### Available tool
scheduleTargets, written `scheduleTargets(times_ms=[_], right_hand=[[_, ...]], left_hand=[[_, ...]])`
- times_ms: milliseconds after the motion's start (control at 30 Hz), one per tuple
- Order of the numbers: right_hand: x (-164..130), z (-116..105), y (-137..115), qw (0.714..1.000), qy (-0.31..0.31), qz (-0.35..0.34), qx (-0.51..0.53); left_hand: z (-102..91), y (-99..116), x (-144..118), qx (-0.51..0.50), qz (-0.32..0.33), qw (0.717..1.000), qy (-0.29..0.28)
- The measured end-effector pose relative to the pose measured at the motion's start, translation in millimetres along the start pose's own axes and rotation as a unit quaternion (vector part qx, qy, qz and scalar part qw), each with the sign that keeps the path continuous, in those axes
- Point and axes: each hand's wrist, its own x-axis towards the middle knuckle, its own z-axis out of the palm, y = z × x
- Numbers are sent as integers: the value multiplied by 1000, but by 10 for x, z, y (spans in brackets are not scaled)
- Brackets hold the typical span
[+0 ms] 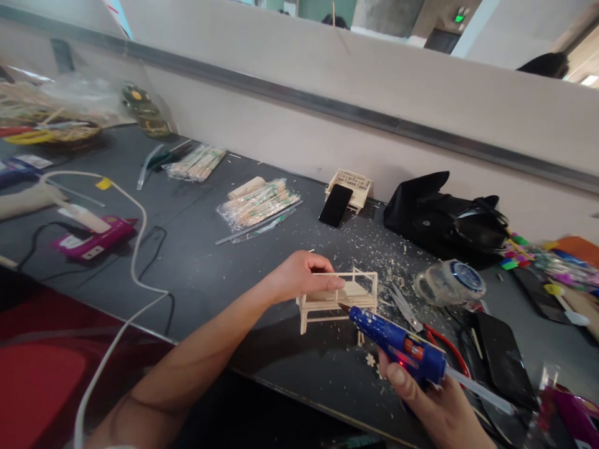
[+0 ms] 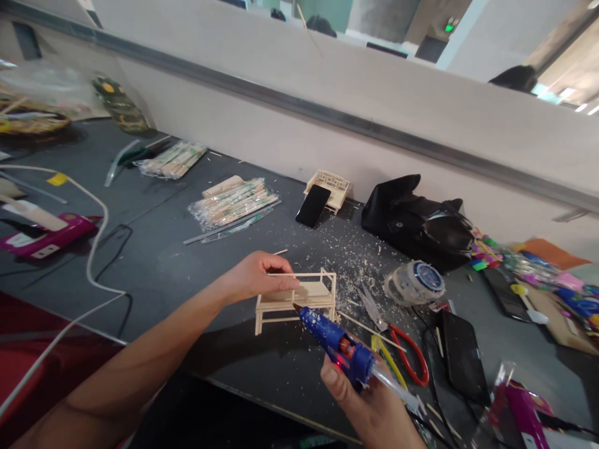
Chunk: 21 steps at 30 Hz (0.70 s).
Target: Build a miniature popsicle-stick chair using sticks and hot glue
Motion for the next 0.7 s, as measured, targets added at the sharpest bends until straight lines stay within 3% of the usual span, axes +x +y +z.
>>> scheduleTargets(times_ms=[167,700], right_hand=[[2,41,-44,994,28,79,69],[51,26,-125,992,16,92,80]], left_hand=[[-2,-14,3,1,-8,1000,0],[15,-26,10,3,-14,1000,6]])
